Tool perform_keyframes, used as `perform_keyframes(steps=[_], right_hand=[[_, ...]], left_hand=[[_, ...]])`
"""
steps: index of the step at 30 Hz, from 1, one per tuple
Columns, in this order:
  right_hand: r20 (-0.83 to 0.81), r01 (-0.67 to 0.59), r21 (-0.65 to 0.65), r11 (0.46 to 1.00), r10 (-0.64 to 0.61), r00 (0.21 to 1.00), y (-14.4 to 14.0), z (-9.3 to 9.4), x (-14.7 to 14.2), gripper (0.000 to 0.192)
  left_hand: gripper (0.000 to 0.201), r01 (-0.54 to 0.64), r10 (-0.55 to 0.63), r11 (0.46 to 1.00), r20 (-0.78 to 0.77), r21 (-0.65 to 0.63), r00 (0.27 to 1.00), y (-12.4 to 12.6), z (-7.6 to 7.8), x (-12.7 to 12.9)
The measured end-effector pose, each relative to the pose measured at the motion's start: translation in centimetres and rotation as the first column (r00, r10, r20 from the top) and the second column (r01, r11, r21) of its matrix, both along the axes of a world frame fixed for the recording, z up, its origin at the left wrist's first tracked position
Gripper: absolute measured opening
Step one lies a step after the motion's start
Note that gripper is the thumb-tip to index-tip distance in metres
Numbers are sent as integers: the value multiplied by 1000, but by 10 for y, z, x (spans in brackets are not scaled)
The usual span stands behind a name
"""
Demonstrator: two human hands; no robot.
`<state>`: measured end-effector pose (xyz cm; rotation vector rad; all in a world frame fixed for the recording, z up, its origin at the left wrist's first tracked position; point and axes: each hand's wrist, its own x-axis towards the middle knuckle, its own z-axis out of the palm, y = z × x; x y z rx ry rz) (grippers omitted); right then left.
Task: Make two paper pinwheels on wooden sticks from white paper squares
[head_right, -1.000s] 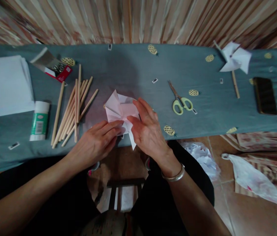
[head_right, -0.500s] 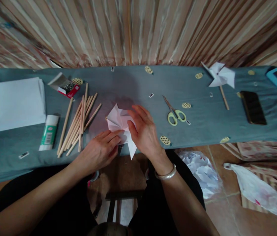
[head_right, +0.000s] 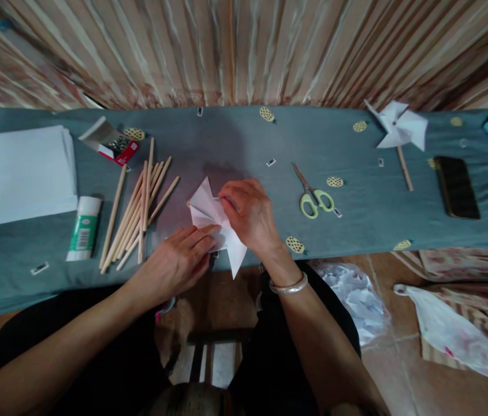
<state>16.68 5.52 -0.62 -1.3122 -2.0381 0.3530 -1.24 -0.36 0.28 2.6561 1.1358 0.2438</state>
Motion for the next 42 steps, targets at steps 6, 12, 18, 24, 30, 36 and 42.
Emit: perform_keyframes(steps=[6,12,18,24,30,36,42], right_hand=[[189,-85,51,995,74,979,-17,0,4,17],[317,-125,25,992,110,942,-24,-2,9,19],[435,-159,44,986,124,892,-25,2,8,21],[460,-172,27,985,141,877,-26,5,9,21],[484,-195,68,978,139,864,-28,7,9,19],[463,-196,44,980,154,873,-30,6,9,20],[366,-185,-44,982,188,911,-30,3,9,22]], left_hand=[[24,16,-16,1000,-22,7,1000,0,2,0],[24,26,-26,1000,-24,-2,999,-1,0,-1],[25,16,-16,999,-5,-36,1000,-1,1,-2],[25,22,-22,1000,-5,-9,1000,-1,-1,-1],[24,20,-20,1000,-16,-21,1000,-1,1,-1],[25,16,-16,1000,-6,-25,1000,-1,0,-1],[24,21,-21,999,9,-33,1000,-1,-1,-3]])
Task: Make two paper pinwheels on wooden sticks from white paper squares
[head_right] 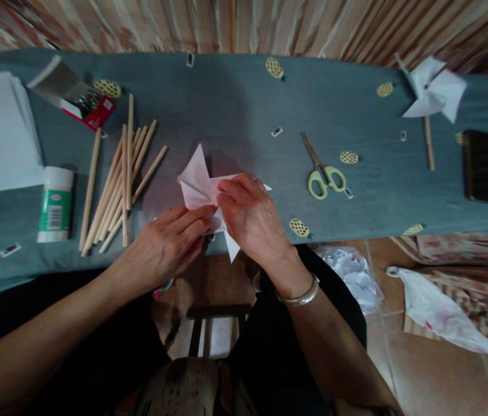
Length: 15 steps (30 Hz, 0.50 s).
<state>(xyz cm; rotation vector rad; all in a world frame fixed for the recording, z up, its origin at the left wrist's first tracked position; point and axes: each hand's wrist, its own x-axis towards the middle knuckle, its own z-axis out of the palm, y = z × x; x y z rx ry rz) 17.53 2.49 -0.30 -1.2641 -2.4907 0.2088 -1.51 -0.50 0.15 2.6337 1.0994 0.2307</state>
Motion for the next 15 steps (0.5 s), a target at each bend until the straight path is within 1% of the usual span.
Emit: perform_keyframes(steps=[6,12,15], right_hand=[[-35,20,-45,999,-21,999,0,-1,-2,23],[5,16,12,1000,-16,1000,0,1,-3,23],[-14,22,7,1000,-22,1000,0,1,-4,23]], left_hand=[[24,1,-1,1000,21,5,1000,-1,-1,-1],[24,-26,25,1000,41,16,999,-1,0,0],[24,-20,19,1000,28,20,999,0,1,0]])
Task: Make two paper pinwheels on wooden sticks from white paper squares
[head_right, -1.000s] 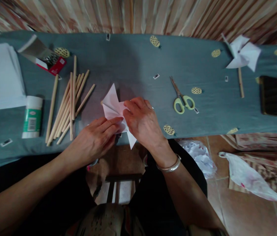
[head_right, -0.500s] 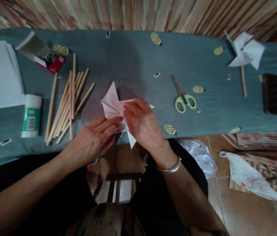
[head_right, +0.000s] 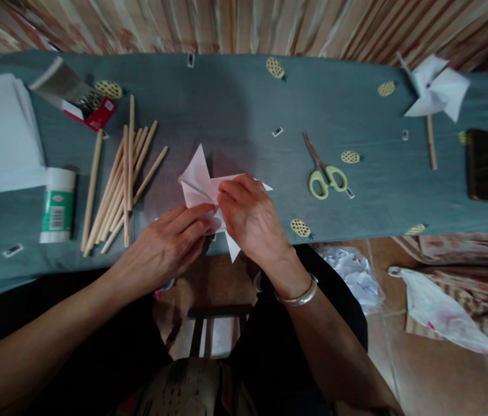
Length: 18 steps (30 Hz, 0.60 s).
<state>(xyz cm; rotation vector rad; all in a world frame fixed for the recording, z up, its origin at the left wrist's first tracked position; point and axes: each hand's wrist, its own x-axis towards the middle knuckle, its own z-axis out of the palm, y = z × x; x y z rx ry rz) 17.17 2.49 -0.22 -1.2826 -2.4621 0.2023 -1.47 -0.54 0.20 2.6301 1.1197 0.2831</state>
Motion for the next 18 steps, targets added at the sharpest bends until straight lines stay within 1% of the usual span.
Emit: perform_keyframes(steps=[5,10,13,15,18], right_hand=[[-42,11,-26,1000,-12,999,0,-2,1,23],[-54,5,-16,1000,-6,999,-1,-3,-2,23],[-94,7,-28,1000,-10,996,0,-2,0,22],[-168,63,-37,997,-69,983,4,0,5,21],[-324,233,-46,971,-235,916,16,1,19,20]], left_hand=[[25,22,-22,1000,-11,6,1000,2,1,1],[29,51,-51,999,-7,-1,999,5,3,2],[27,53,-53,999,-17,-7,998,6,4,2],[25,50,-51,999,-23,-13,998,6,5,2],[22,46,-46,999,-20,-8,999,7,5,3]])
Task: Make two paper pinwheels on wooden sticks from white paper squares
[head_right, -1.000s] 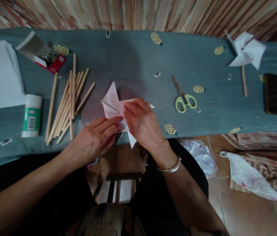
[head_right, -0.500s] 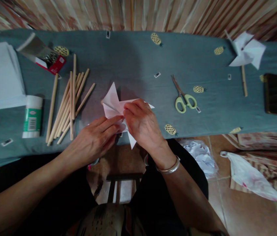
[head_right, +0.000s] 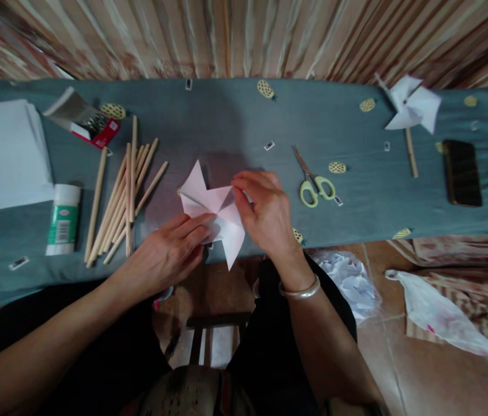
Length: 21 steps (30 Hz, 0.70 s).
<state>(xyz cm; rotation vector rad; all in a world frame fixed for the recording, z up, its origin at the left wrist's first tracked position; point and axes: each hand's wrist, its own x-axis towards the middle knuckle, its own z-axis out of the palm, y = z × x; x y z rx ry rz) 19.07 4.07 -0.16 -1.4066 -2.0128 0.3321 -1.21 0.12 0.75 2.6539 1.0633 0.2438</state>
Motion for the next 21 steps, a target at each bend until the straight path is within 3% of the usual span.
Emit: perform_keyframes(steps=[3,8,17,21], right_hand=[[-106,113,-36,993,-117,987,10,-1,12,22],[-135,31,-149,988,-52,990,12,0,10,27],[-121,73,-93,993,-84,989,8,2,5,26],[-107,98,-34,995,-101,989,2,4,5,27]], left_hand=[[20,-6,6,1000,15,19,1000,0,0,0],[18,-9,7,1000,56,28,998,1,-2,0],[42,-38,36,999,93,20,995,2,-6,3],[39,-35,31,998,72,54,997,4,-7,4]])
